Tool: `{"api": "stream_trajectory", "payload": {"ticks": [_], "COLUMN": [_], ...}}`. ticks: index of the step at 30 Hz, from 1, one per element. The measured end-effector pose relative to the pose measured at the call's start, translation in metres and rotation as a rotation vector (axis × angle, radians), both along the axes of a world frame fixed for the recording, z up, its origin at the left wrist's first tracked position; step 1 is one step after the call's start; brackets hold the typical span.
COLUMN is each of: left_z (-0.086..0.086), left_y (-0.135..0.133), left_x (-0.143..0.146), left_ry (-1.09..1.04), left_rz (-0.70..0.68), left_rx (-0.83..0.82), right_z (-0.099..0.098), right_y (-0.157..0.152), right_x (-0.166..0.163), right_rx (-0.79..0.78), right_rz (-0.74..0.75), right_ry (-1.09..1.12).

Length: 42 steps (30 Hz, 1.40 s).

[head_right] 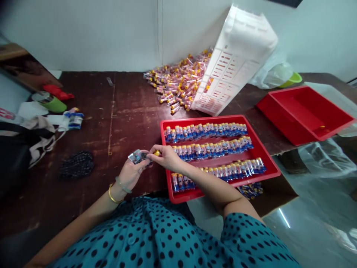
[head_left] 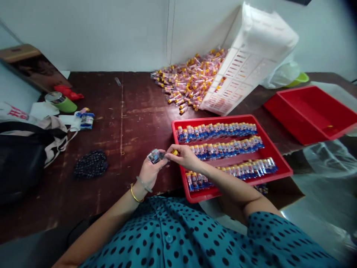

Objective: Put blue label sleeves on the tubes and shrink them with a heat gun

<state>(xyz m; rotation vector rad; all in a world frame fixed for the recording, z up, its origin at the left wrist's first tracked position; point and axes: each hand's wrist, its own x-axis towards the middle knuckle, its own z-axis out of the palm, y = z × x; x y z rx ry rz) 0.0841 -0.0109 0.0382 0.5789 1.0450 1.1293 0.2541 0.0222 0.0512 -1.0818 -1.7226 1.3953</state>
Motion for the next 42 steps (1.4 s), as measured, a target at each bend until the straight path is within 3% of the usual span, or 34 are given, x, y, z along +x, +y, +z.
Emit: {"api": "stream_trajectory", "payload": {"ticks": [5, 12, 14, 17, 21, 25, 30, 34, 37, 42], "left_z": [-0.003, -0.016, -0.019, -0.023, -0.021, -0.019, -0.025, -0.027, -0.025, -0.02], "left_y": [0.001, -0.005, -0.007, -0.008, -0.007, -0.007, -0.006, -0.005, -0.004, -0.004], "left_x": [-0.016, -0.026, -0.022, -0.018, -0.02, -0.024, -0.026, -0.03, -0.032, -0.031], "left_ry": [0.046, 0.073, 0.073, 0.135, 0.068, -0.05, 0.042, 0.125, 0.139, 0.148], "left_rz": [-0.24, -0.453, -0.415, -0.235, -0.063, -0.127, -0.129, -0.211, -0.256, -0.288], "left_rx": [-0.074, -0.023, 0.017, 0.067, 0.02, -0.031, -0.016, -0.005, -0.004, 0.013], "right_z": [0.005, 0.011, 0.012, 0.012, 0.009, 0.006, 0.009, 0.015, 0.017, 0.019], "right_y": [0.003, -0.001, -0.002, -0.001, 0.002, 0.004, 0.01, 0.02, 0.023, 0.017], "right_x": [-0.004, -0.007, -0.011, -0.014, -0.014, -0.013, 0.0, 0.019, 0.027, 0.02], "right_rx": [0.076, 0.068, 0.104, 0.101, 0.039, -0.031, -0.225, -0.136, -0.181, -0.269], "right_rz": [0.097, 0.229, 0.204, 0.131, 0.123, 0.045, 0.023, -0.129, -0.219, -0.186], "right_ry": [-0.144, -0.186, -0.195, -0.181, -0.114, -0.041, 0.071, 0.078, 0.211, 0.434]}}
